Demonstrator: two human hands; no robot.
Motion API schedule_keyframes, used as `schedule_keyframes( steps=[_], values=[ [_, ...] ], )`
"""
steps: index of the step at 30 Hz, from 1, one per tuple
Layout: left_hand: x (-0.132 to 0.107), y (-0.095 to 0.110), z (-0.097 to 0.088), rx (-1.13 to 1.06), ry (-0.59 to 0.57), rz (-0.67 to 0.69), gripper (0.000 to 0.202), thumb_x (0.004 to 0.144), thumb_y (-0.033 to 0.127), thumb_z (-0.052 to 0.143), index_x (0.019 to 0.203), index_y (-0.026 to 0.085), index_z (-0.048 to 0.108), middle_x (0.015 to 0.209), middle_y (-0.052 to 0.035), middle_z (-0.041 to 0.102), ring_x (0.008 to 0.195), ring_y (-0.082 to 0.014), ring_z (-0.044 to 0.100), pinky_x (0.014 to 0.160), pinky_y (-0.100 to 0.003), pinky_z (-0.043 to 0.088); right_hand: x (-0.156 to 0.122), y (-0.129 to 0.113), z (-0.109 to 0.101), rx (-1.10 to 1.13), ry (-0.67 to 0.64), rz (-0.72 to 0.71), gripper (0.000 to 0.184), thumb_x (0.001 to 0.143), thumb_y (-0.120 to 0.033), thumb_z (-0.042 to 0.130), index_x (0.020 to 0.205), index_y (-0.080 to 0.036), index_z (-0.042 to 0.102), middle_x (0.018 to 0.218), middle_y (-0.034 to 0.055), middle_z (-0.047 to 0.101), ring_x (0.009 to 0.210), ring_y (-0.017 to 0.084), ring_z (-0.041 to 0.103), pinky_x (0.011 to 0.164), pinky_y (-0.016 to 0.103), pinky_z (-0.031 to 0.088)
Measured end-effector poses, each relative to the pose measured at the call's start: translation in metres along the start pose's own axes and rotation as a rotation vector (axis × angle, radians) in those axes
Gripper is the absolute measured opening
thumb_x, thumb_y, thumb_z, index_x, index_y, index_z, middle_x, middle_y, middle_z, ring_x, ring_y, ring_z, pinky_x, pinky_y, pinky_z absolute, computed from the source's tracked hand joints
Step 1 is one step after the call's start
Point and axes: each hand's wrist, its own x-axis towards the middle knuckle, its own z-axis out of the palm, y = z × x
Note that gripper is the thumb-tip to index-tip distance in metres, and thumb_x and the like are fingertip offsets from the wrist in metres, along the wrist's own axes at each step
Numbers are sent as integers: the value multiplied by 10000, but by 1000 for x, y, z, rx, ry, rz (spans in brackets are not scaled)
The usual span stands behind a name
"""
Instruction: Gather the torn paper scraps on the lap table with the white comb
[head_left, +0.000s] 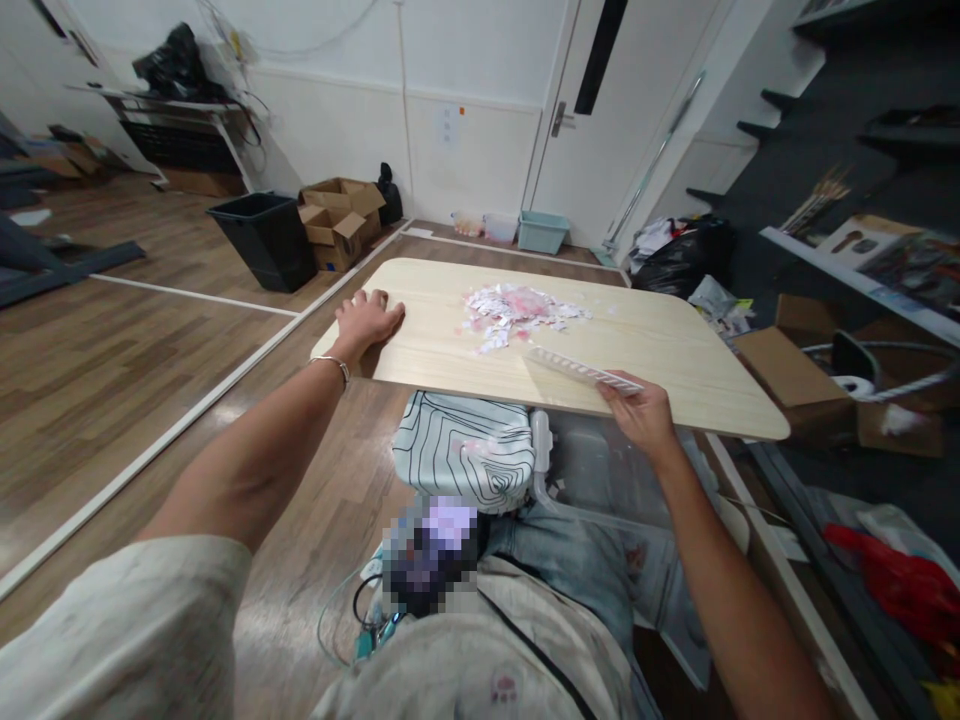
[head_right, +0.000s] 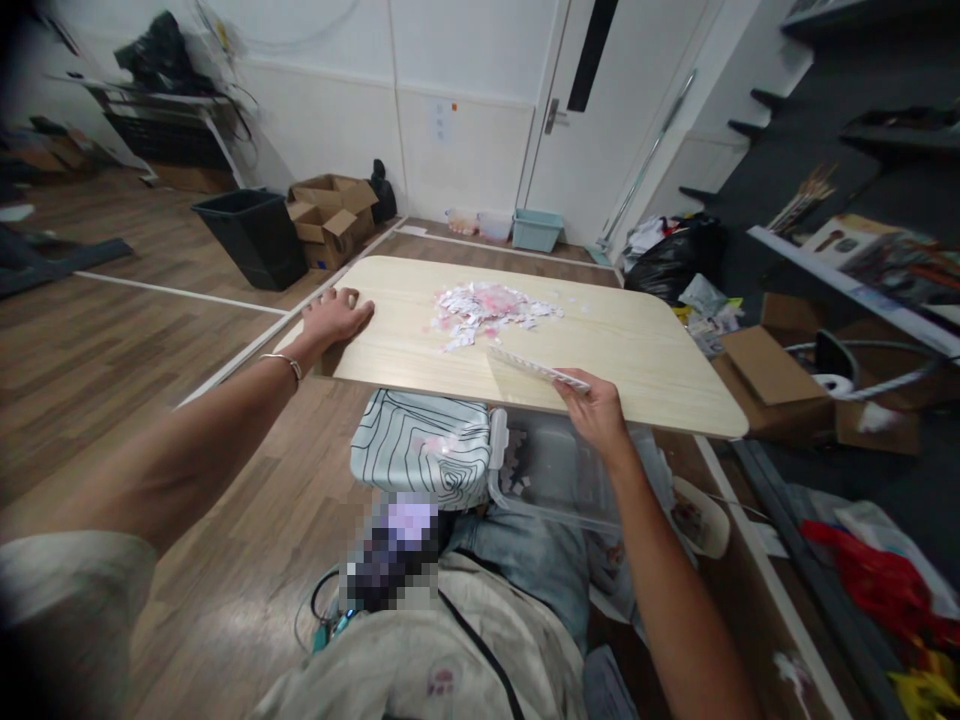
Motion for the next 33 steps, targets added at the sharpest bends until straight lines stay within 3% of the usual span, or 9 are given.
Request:
schedule_keyframes(
  steps=[8,13,17,21,27,33],
  values=[
    [1,-1,-2,12,-18,4,922,1028,724,355,1744,206,619,1809,-289,576,1639,-574,531,1352,-733,410,1,-8,-2,29,3,-59,415,996,-668,866,1013,-259,938,1150,148,928,1144,359,892,1127,494,702],
    [0,0,-2,10,-12,3,934,1020,720,359,1748,192,611,1821,-291,559,1646,-573,528,1353,-725,420,2,-2,0,16,-40,34,539,922,-768,896,952,-230,916,1024,140,917,1009,382,894,1009,510,735],
    [0,0,-2,-1,-6,-4,909,1025,714,383,1728,192,626,1819,-295,565,1641,-581,533,1350,-733,421,2,7,1,37,91,76,613,866,-842,910,872,-232,849,1022,163,909,1034,401,883,1021,537,735],
    [1,0,-3,-7,-9,-4,918,1023,715,394,1738,187,621,1820,-292,567,1643,-589,532,1359,-733,408,3,15,-4,61,235,74,635,850,-849,928,974,-233,834,1085,169,902,1056,375,864,1045,513,718],
    [1,0,-2,-3,5,7,933,1021,711,384,1733,159,628,1795,-312,588,1626,-601,546,1348,-747,418,9,21,-7,-13,103,65,660,839,-868,923,973,-237,782,988,128,853,943,340,823,951,511,718],
    [3,-1,0,10,19,9,905,1023,705,386,1709,179,654,1760,-316,616,1612,-592,565,1322,-756,445,10,21,-5,-8,107,59,669,836,-874,915,983,-233,794,1003,136,862,954,354,838,926,509,723]
  ],
)
